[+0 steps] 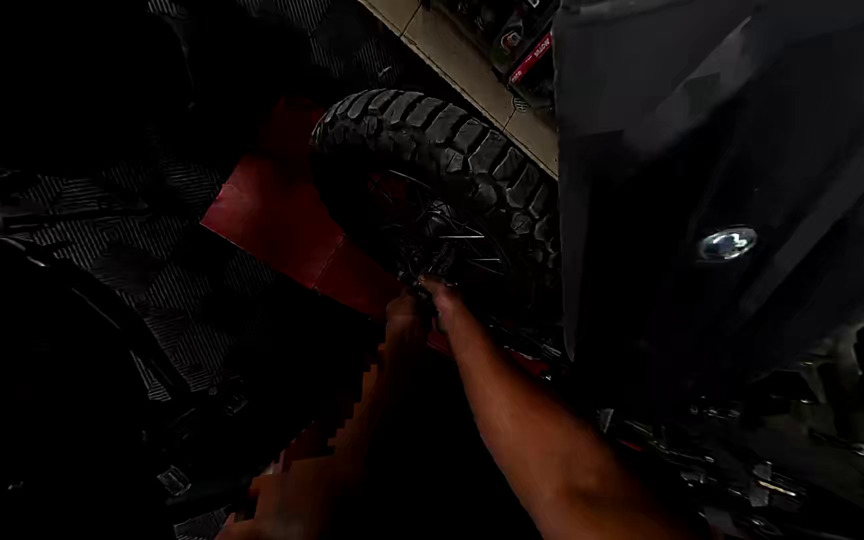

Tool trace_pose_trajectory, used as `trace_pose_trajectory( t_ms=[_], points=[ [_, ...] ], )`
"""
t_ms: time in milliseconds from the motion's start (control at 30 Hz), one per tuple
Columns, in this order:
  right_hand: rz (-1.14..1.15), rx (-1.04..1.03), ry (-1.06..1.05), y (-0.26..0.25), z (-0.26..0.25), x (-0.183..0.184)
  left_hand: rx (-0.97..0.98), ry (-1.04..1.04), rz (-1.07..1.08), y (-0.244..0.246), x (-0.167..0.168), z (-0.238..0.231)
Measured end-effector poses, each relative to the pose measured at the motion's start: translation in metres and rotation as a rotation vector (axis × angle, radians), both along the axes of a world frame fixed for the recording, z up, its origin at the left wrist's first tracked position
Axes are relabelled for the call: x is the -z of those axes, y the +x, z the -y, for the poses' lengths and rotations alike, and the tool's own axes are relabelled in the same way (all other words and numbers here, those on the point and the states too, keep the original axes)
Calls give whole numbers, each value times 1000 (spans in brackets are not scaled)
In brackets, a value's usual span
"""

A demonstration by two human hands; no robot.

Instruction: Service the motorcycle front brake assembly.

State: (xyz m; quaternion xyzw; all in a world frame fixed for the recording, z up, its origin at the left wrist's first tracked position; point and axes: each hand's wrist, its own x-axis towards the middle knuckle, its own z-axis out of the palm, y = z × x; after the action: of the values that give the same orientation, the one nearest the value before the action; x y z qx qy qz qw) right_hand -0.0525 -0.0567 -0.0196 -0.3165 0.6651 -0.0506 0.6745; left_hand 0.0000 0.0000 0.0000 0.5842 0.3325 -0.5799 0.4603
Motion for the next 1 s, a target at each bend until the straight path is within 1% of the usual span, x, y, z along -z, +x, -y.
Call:
trace_pose_trajectory(
  t_ms=[67, 133, 167, 200, 233, 267, 300, 333, 433, 467, 500, 533, 567, 600, 633, 667, 700, 767, 800, 833, 867, 900, 933, 1000],
  points=[
    [-66, -57, 0, -3, -6, -5, 330, -16, 201, -5, 0, -13],
    [-86, -49, -27, -1, -9, -8, 598, -85, 389, -3, -1, -24],
    [-81, -27, -32, -1, -9, -7, 693, -107, 487, -3, 2, -29],
    [-83, 0, -31, -2, -9, -4, 748, -121, 566, 0, 6, -32],
    [-92, 12, -22, -3, -9, -1, 761, -132, 606, 3, 12, -33],
    [-95, 17, -2, -5, -8, -1, 729, -132, 588, 8, 19, -33],
    [-93, 15, 25, -6, -8, -4, 653, -123, 508, 12, 26, -32],
    [-83, 14, 47, -6, -7, -5, 535, -120, 372, 15, 31, -29],
    [-21, 12, 87, -4, -7, -5, 95, -164, -156, 20, 43, -25],
    [3, 13, 92, -4, -7, -6, -13, -178, -273, 18, 45, -23],
    [20, 14, 97, -4, -7, -7, -87, -178, -337, 13, 46, -22],
    [24, 8, 93, -4, -8, -7, -108, -164, -330, 6, 45, -20],
    [16, -8, 78, -6, -8, -7, -54, -124, -239, -2, 42, -18],
    [4, -26, 59, -7, -8, -7, 71, -60, -76, -10, 37, -18],
    [-3, -33, 42, -7, -7, -8, 236, -19, 108, -15, 31, -19],
    [-5, -31, 22, -5, -6, -8, 417, -21, 265, -16, 27, -23],
    [-7, -24, 6, -3, -7, -6, 555, -35, 395, -16, 26, -29],
    [-17, 12, 16, 0, -9, -2, 753, -49, 564, -15, 25, -39],
    [-23, 35, 28, 0, -9, -2, 813, -45, 597, -13, 26, -41],
    [-21, 56, 41, -2, -10, -2, 825, -43, 590, -13, 25, -41],
    [-15, 79, 49, -4, -10, -1, 779, -46, 547, -15, 23, -37],
    [-7, 102, 49, -4, -9, 0, 669, -49, 477, -18, 17, -30],
    [2, 118, 49, -3, -9, 1, 520, -35, 384, -19, 12, -22],
    [4, 123, 82, -3, -10, 1, 169, -17, 143, -17, 5, -9]
  ],
)
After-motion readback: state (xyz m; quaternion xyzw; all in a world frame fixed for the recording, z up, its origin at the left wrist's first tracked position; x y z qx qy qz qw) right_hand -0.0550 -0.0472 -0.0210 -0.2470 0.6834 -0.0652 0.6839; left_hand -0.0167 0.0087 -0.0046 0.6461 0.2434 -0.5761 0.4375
